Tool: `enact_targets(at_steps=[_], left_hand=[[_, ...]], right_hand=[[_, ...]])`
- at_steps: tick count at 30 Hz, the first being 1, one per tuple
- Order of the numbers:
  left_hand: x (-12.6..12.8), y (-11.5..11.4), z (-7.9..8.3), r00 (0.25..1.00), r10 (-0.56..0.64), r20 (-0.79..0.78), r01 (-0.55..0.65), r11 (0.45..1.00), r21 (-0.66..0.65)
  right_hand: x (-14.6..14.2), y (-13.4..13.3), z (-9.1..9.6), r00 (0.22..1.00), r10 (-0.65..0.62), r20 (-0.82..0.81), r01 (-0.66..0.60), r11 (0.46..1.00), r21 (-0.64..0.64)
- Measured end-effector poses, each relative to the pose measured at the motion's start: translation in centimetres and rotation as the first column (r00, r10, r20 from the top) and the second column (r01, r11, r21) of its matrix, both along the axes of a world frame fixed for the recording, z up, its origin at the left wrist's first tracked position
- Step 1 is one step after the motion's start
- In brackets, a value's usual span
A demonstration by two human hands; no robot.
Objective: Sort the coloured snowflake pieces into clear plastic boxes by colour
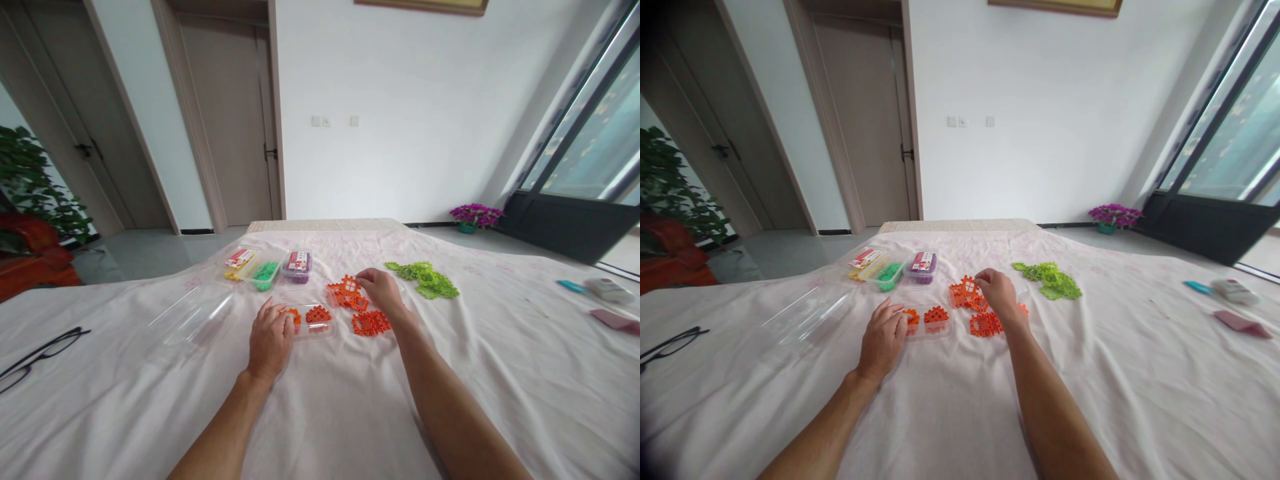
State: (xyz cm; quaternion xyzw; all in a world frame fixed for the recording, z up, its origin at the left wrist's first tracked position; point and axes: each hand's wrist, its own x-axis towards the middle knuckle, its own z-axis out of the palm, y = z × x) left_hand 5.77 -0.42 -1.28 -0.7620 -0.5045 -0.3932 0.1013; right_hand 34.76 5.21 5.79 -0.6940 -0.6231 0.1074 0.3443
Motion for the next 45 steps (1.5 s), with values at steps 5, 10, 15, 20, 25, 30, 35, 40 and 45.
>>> enact_targets(at_steps=[5, 10, 15, 20, 25, 30, 35, 40, 45], left_hand=[[0.0, -0.1, 0.0, 1.000, 0.001, 0.024, 0.000, 1.000, -0.025], [0.0, -0.1, 0.0, 1.000, -0.001, 0.024, 0.002, 0.999, -0.039], [0.0, -0.1, 0.1, 1.000, 0.003, 0.024, -0.003, 1.000, -0.026], [0.1, -0.1, -0.1, 0.999, 0.040, 0.005, -0.040, 0.999, -0.027], [-0.3, 0.2, -0.3, 0.992, 0.125, 0.037, -0.125, 0.992, -0.005], [-0.4, 0.4, -0.5, 0.995, 0.056, 0.086, -0.055, 0.998, -0.013], [-0.2, 0.6, -0.8, 0.984, 0.026, 0.175, -0.024, 1.000, -0.012], [-0.3, 0.6, -0.8, 0.972, 0.008, 0.233, 0.004, 0.999, -0.052], [-0.2, 0.4, -0.8, 0.955, 0.032, 0.296, -0.007, 0.996, -0.085]], right_hand=[[-3.3, -0.2, -0.3, 0.959, 0.208, -0.191, -0.196, 0.977, 0.081], [-5.3, -0.8, -0.7, 0.925, 0.372, -0.077, -0.374, 0.927, -0.016], [-4.4, -0.9, -0.2, 0.974, 0.190, 0.120, -0.192, 0.981, 0.005], [-2.9, -0.3, -1.2, 0.946, 0.126, 0.299, -0.107, 0.991, -0.080], [-2.9, 0.1, -3.4, 0.880, 0.231, 0.414, -0.209, 0.973, -0.099], [-3.4, 0.1, -4.4, 0.841, 0.324, 0.432, -0.306, 0.945, -0.114], [-3.4, -0.1, -4.0, 0.852, 0.316, 0.418, -0.313, 0.947, -0.078], [-3.5, 0.0, -3.7, 0.853, 0.336, 0.398, -0.339, 0.939, -0.067], [-3.5, 0.0, -3.9, 0.876, 0.258, 0.408, -0.265, 0.963, -0.039]])
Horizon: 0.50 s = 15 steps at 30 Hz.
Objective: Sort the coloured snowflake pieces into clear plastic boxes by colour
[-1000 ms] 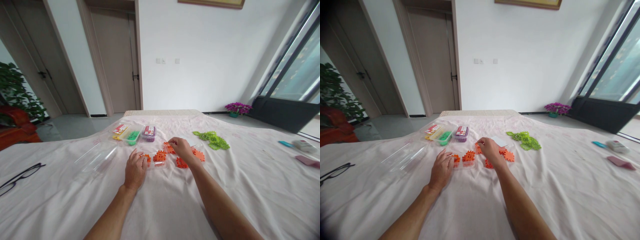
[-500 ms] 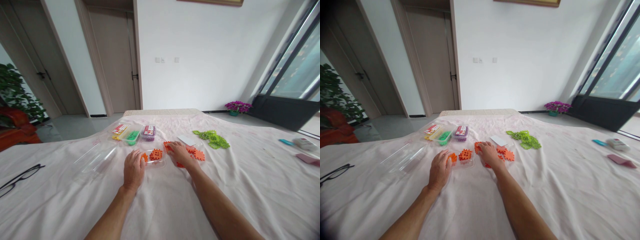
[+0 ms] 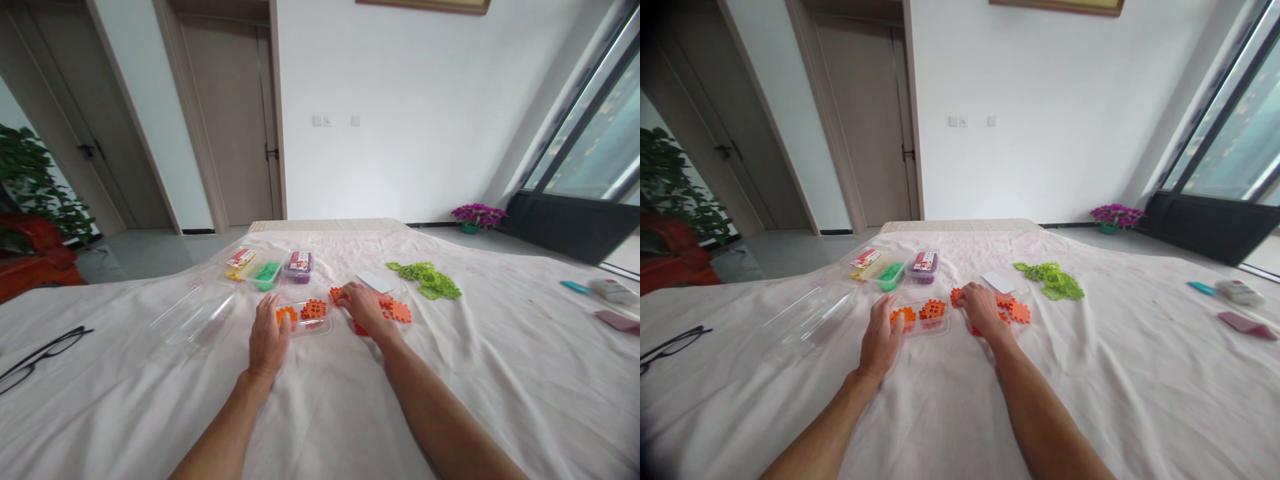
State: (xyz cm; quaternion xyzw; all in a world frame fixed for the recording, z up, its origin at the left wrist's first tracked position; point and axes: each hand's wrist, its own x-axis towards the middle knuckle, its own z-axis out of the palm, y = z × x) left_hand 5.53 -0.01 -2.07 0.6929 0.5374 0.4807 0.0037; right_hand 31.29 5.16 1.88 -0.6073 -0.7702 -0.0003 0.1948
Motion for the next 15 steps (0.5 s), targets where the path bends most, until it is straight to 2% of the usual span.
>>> enact_targets(at_steps=[4, 7, 9, 12, 15], left_hand=[[0.0, 0.1, -0.2, 0.999, -0.020, 0.039, 0.020, 1.000, -0.003], [0.0, 0.1, -0.2, 0.997, -0.061, 0.048, 0.061, 0.998, 0.000], [0.0, 0.1, -0.2, 0.996, -0.077, 0.047, 0.078, 0.997, -0.013], [0.1, -0.1, -0.1, 0.994, -0.095, 0.044, 0.096, 0.995, -0.028], [0.2, -0.2, 0.0, 0.990, -0.125, 0.059, 0.126, 0.992, -0.022]], right_hand=[[-0.1, -0.1, 0.3, 0.987, -0.073, -0.140, 0.088, 0.991, 0.105], [-1.0, -0.3, 1.3, 0.958, -0.030, -0.285, 0.078, 0.985, 0.156], [-2.1, -0.7, 2.2, 0.942, 0.052, -0.333, 0.006, 0.985, 0.172], [-4.0, -1.7, 3.3, 0.928, 0.198, -0.316, -0.149, 0.974, 0.173], [-5.8, -2.8, 3.5, 0.920, 0.279, -0.274, -0.250, 0.959, 0.137]])
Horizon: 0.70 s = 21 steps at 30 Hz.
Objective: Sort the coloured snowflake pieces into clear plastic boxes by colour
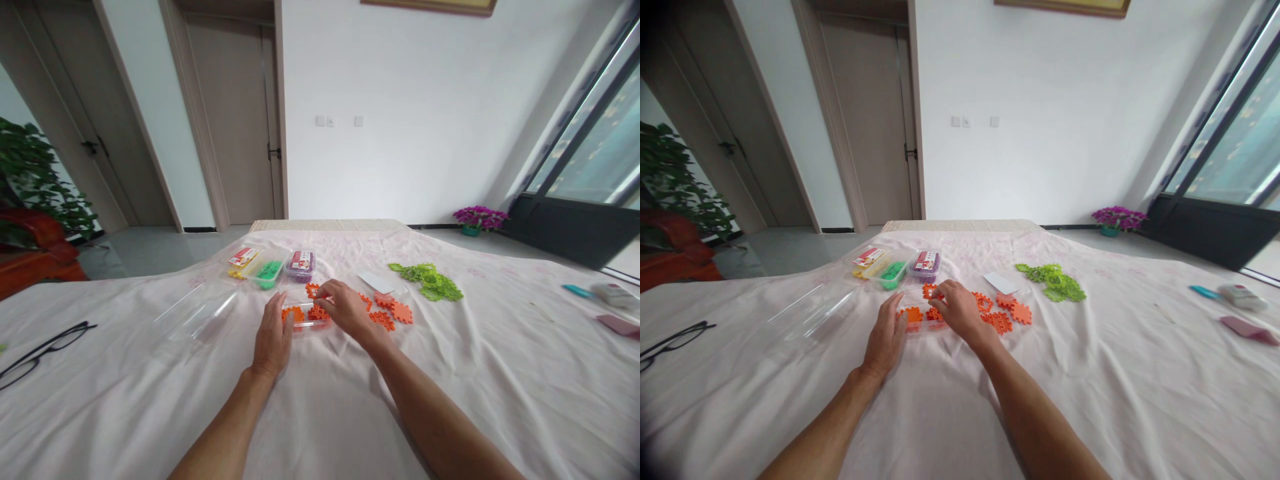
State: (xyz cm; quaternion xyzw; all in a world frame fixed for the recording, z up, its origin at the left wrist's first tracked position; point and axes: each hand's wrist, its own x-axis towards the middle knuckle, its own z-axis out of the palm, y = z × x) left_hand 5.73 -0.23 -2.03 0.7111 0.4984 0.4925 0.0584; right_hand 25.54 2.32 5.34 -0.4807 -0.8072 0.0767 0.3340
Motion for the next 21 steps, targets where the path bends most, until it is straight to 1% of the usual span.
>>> enact_targets(at_steps=[2, 5, 6, 7, 9, 11, 12, 14, 16, 18, 21], left_hand=[[0.0, -0.1, 0.1, 1.000, -0.007, 0.006, 0.007, 1.000, -0.003], [-0.1, -0.1, 0.2, 1.000, 0.019, -0.018, -0.019, 1.000, 0.013], [-0.1, -0.2, 0.3, 0.999, 0.033, -0.038, -0.032, 0.999, 0.032], [-0.1, -0.2, 0.5, 0.997, 0.047, -0.065, -0.044, 0.998, 0.054], [-0.2, -0.4, 0.9, 0.988, 0.068, -0.138, -0.055, 0.994, 0.092], [-0.1, -0.7, 1.3, 0.973, 0.068, -0.219, -0.045, 0.993, 0.108], [0.0, -0.8, 1.5, 0.965, 0.064, -0.255, -0.037, 0.994, 0.107], [0.1, -1.0, 1.7, 0.951, 0.060, -0.304, -0.030, 0.994, 0.103], [0.3, -1.0, 1.8, 0.944, 0.074, -0.321, -0.043, 0.994, 0.104], [0.4, -1.0, 1.8, 0.942, 0.096, -0.322, -0.063, 0.992, 0.110], [0.5, -0.9, 1.7, 0.936, 0.122, -0.329, -0.091, 0.990, 0.108]], right_hand=[[-0.9, -0.6, -0.4, 0.997, 0.079, 0.020, -0.078, 0.996, -0.031], [-1.6, -0.9, -1.0, 0.975, 0.223, 0.017, -0.222, 0.972, -0.072], [-1.6, -0.8, -1.1, 0.968, 0.249, 0.014, -0.247, 0.966, -0.078], [-1.4, -0.6, -1.2, 0.968, 0.249, 0.010, -0.248, 0.966, -0.076], [-0.8, 0.0, -1.1, 0.984, 0.179, -0.001, -0.178, 0.982, -0.060], [0.5, 0.7, -0.9, 0.999, 0.037, -0.002, -0.037, 0.998, -0.040], [1.2, 1.0, -0.8, 0.999, -0.046, 0.014, 0.046, 0.998, -0.035], [2.8, 1.7, -0.7, 0.977, -0.195, 0.081, 0.198, 0.980, -0.031], [4.3, 2.1, -0.9, 0.942, -0.291, 0.167, 0.301, 0.953, -0.036], [5.4, 2.3, -1.3, 0.916, -0.319, 0.245, 0.342, 0.938, -0.059], [6.2, 2.6, -2.2, 0.897, -0.277, 0.345, 0.330, 0.938, -0.107]])
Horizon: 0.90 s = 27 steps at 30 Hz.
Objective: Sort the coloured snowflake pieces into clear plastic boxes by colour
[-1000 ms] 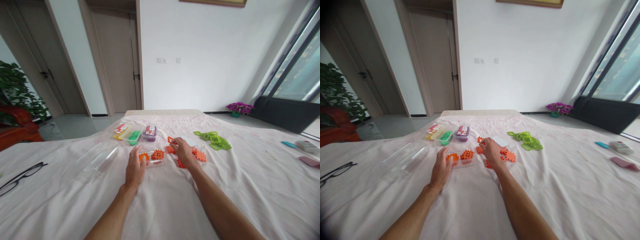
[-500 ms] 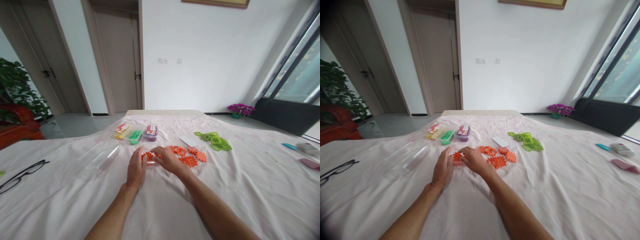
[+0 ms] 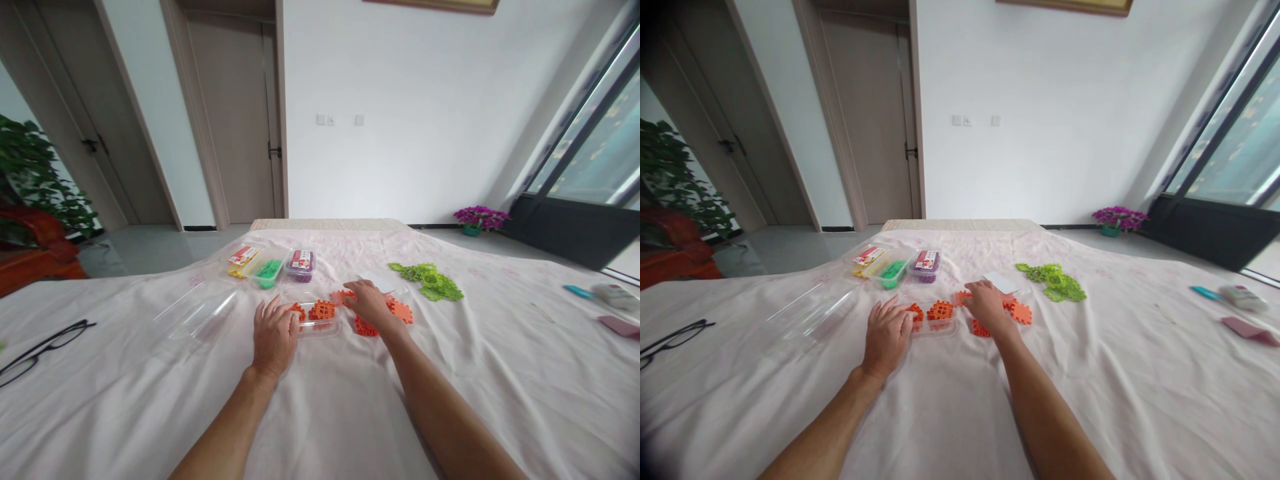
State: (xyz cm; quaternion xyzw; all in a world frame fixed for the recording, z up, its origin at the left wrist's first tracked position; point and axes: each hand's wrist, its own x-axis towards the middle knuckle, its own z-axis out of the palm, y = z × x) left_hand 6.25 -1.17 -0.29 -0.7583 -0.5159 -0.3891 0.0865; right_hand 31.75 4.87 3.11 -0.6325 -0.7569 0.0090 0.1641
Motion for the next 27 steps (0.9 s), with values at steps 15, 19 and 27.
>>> enact_targets(at_steps=[15, 19, 27], left_hand=[[-0.1, 0.3, -0.3, 0.998, -0.052, 0.030, 0.051, 0.999, 0.017], [-0.2, 0.3, -0.4, 0.998, -0.055, 0.033, 0.055, 0.998, 0.026], [-0.2, 0.4, -0.5, 0.997, -0.071, 0.036, 0.070, 0.997, 0.039]], right_hand=[[-0.3, 0.2, -1.5, 0.994, 0.109, 0.034, -0.108, 0.994, -0.020], [-0.4, 0.3, -1.5, 0.993, 0.115, 0.026, -0.114, 0.993, -0.039], [0.4, 1.0, -1.7, 0.989, -0.071, -0.133, 0.079, 0.995, 0.058]])
